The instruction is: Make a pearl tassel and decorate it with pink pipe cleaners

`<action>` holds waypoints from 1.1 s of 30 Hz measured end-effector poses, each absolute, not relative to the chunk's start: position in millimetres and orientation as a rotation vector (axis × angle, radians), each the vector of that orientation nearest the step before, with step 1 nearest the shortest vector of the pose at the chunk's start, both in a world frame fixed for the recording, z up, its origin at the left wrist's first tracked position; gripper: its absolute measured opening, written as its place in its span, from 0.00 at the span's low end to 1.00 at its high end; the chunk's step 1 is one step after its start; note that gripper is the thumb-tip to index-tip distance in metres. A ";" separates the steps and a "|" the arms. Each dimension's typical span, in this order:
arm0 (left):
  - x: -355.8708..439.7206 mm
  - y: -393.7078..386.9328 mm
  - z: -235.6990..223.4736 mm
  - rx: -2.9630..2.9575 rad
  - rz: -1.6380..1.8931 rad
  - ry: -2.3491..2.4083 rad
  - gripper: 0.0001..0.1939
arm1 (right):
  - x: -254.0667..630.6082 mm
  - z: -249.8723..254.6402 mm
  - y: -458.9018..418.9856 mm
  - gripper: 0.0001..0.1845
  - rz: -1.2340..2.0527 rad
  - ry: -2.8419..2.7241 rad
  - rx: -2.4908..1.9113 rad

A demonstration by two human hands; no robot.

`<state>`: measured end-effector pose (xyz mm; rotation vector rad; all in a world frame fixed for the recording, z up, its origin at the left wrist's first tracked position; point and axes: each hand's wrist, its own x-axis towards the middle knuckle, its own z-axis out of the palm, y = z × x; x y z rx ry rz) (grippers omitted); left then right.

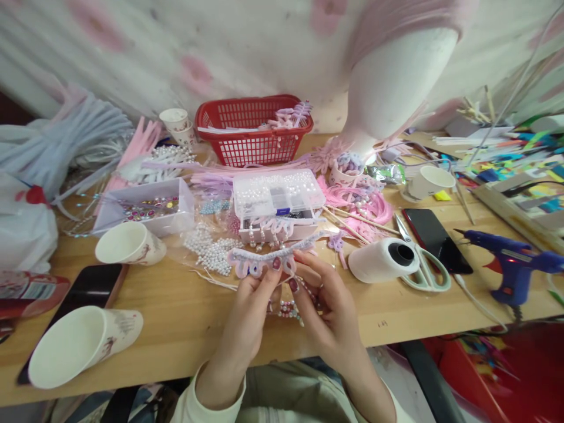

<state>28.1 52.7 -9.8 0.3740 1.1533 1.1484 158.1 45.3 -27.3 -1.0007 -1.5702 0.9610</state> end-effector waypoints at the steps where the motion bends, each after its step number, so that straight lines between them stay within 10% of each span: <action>1: 26.1 52.8 -11.1 0.410 1.129 1.162 0.33 | 158.2 -27.6 46.2 0.27 0.916 -1.594 -1.001; 7: 18.4 54.4 -6.3 0.488 1.090 1.201 0.36 | 155.2 -27.5 52.0 0.13 0.748 -1.620 -1.035; 33: 15.2 29.1 5.7 0.395 0.910 0.731 0.13 | 160.7 -19.7 55.7 0.16 0.561 -1.575 -1.022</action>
